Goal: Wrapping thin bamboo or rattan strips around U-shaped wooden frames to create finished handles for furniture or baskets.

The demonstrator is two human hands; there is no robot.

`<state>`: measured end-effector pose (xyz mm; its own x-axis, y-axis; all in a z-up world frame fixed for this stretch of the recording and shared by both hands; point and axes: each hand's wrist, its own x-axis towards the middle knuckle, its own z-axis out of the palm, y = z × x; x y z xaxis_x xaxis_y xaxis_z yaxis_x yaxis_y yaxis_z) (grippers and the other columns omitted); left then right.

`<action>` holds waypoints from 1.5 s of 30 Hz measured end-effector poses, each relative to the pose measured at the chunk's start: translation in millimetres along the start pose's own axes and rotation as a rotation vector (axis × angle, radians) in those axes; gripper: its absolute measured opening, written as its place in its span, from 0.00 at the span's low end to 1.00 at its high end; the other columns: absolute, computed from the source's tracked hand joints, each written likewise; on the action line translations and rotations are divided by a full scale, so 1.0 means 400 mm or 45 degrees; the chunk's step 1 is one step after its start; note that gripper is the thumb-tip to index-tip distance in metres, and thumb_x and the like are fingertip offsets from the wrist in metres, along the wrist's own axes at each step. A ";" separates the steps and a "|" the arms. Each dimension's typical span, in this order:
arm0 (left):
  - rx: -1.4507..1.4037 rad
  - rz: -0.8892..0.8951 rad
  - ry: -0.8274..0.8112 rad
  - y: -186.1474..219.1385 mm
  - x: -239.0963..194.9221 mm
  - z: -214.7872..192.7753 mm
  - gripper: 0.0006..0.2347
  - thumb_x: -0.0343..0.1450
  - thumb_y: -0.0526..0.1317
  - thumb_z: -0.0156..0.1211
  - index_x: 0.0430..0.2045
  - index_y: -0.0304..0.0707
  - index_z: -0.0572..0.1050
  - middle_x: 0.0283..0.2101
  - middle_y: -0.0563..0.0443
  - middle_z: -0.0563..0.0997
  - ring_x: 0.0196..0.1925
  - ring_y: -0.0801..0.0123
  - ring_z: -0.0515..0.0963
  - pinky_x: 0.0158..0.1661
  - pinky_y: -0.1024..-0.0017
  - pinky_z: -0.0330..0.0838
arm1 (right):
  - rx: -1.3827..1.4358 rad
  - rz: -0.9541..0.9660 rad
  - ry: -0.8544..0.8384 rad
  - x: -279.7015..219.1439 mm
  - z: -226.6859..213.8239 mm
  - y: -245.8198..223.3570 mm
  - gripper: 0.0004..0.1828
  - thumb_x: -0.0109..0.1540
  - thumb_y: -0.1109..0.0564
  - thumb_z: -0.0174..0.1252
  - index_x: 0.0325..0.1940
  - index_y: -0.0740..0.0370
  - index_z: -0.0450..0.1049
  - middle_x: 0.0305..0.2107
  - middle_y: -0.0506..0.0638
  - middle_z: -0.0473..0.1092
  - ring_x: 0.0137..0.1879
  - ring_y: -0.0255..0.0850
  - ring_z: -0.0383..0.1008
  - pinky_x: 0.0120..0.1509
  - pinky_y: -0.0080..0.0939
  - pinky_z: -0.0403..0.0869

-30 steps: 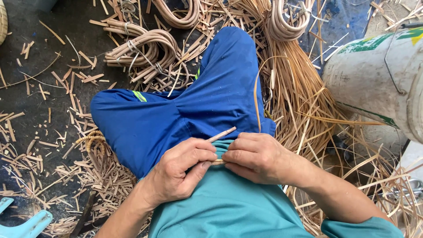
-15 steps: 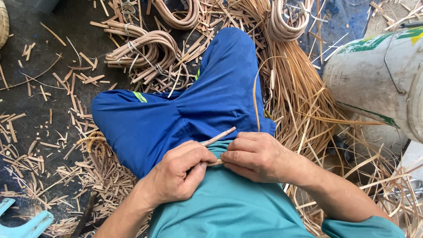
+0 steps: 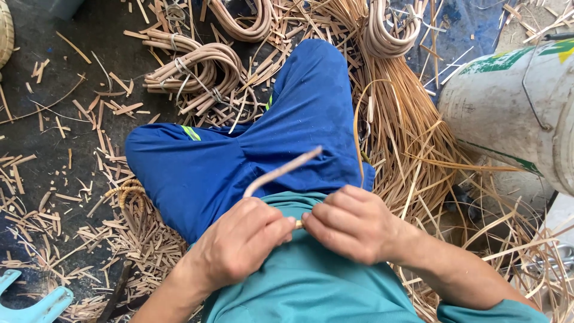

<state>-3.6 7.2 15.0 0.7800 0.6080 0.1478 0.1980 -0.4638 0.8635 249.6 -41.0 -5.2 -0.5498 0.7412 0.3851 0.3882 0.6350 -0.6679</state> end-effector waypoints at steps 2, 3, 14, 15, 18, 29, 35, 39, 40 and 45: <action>0.235 0.234 -0.062 0.007 0.003 -0.021 0.11 0.70 0.31 0.66 0.43 0.23 0.76 0.38 0.44 0.77 0.38 0.57 0.78 0.40 0.62 0.75 | -0.249 -0.182 0.053 0.002 -0.007 -0.008 0.14 0.59 0.60 0.63 0.46 0.70 0.77 0.38 0.53 0.73 0.38 0.41 0.74 0.38 0.39 0.70; 0.237 0.237 -0.065 0.006 0.002 -0.027 0.11 0.70 0.31 0.66 0.43 0.23 0.76 0.38 0.44 0.77 0.38 0.57 0.78 0.40 0.62 0.75 | -0.252 -0.182 0.056 0.003 -0.008 -0.009 0.14 0.59 0.60 0.63 0.46 0.70 0.77 0.38 0.53 0.73 0.38 0.41 0.74 0.38 0.39 0.70; 0.619 0.511 -0.040 -0.014 -0.018 -0.004 0.13 0.69 0.34 0.63 0.45 0.24 0.76 0.43 0.43 0.77 0.42 0.58 0.78 0.47 0.57 0.76 | -0.402 -0.280 0.116 -0.003 -0.001 -0.003 0.14 0.59 0.59 0.62 0.46 0.70 0.78 0.39 0.53 0.72 0.40 0.41 0.75 0.39 0.38 0.70; 0.618 0.512 -0.041 -0.017 -0.017 0.001 0.13 0.69 0.34 0.63 0.45 0.24 0.76 0.43 0.43 0.77 0.42 0.58 0.78 0.47 0.57 0.76 | -0.403 -0.278 0.117 -0.004 0.000 0.000 0.14 0.59 0.59 0.62 0.46 0.70 0.78 0.39 0.53 0.72 0.40 0.41 0.75 0.39 0.38 0.70; 0.590 0.446 -0.031 -0.022 -0.015 0.016 0.13 0.70 0.32 0.64 0.46 0.24 0.74 0.42 0.43 0.76 0.40 0.58 0.77 0.44 0.60 0.76 | -0.337 -0.236 0.113 -0.006 0.005 0.009 0.14 0.59 0.59 0.64 0.47 0.69 0.78 0.38 0.53 0.72 0.39 0.40 0.74 0.38 0.37 0.69; 0.068 0.056 0.062 -0.080 -0.027 0.058 0.12 0.67 0.27 0.64 0.42 0.31 0.73 0.37 0.44 0.76 0.38 0.53 0.78 0.41 0.61 0.75 | 0.530 0.597 -0.261 -0.051 -0.030 0.083 0.10 0.61 0.58 0.64 0.47 0.61 0.80 0.38 0.52 0.78 0.43 0.46 0.80 0.46 0.42 0.78; 0.005 0.007 0.137 -0.091 -0.044 0.065 0.11 0.67 0.25 0.65 0.41 0.29 0.74 0.35 0.45 0.77 0.33 0.56 0.77 0.36 0.64 0.73 | 0.495 0.815 -0.347 -0.108 -0.061 0.133 0.11 0.59 0.57 0.65 0.45 0.59 0.81 0.32 0.50 0.79 0.39 0.44 0.82 0.44 0.41 0.78; -0.030 -0.001 0.156 -0.090 -0.038 0.076 0.11 0.67 0.24 0.64 0.41 0.30 0.73 0.36 0.45 0.77 0.33 0.58 0.77 0.36 0.66 0.73 | 0.395 0.732 -0.149 -0.118 -0.034 0.147 0.06 0.61 0.58 0.65 0.42 0.59 0.80 0.31 0.49 0.78 0.37 0.41 0.80 0.42 0.39 0.77; -0.026 -0.015 0.167 -0.088 -0.038 0.079 0.11 0.67 0.24 0.64 0.41 0.30 0.74 0.36 0.44 0.78 0.33 0.58 0.77 0.35 0.66 0.73 | 0.119 0.655 -0.089 -0.119 -0.022 0.150 0.06 0.60 0.59 0.65 0.41 0.61 0.79 0.31 0.51 0.76 0.37 0.44 0.78 0.42 0.42 0.76; -0.010 -0.092 0.261 -0.085 -0.059 0.089 0.09 0.70 0.27 0.64 0.41 0.30 0.74 0.37 0.43 0.80 0.36 0.57 0.80 0.38 0.66 0.75 | -0.117 0.554 -0.039 -0.161 0.042 0.139 0.06 0.62 0.62 0.66 0.38 0.64 0.75 0.30 0.53 0.73 0.35 0.45 0.75 0.41 0.43 0.74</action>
<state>-7.8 -14.4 -34.8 0.6265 0.7584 0.1797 0.2438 -0.4097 0.8790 294.2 -56.9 -77.8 -0.3419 0.9378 0.0609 0.6515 0.2832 -0.7038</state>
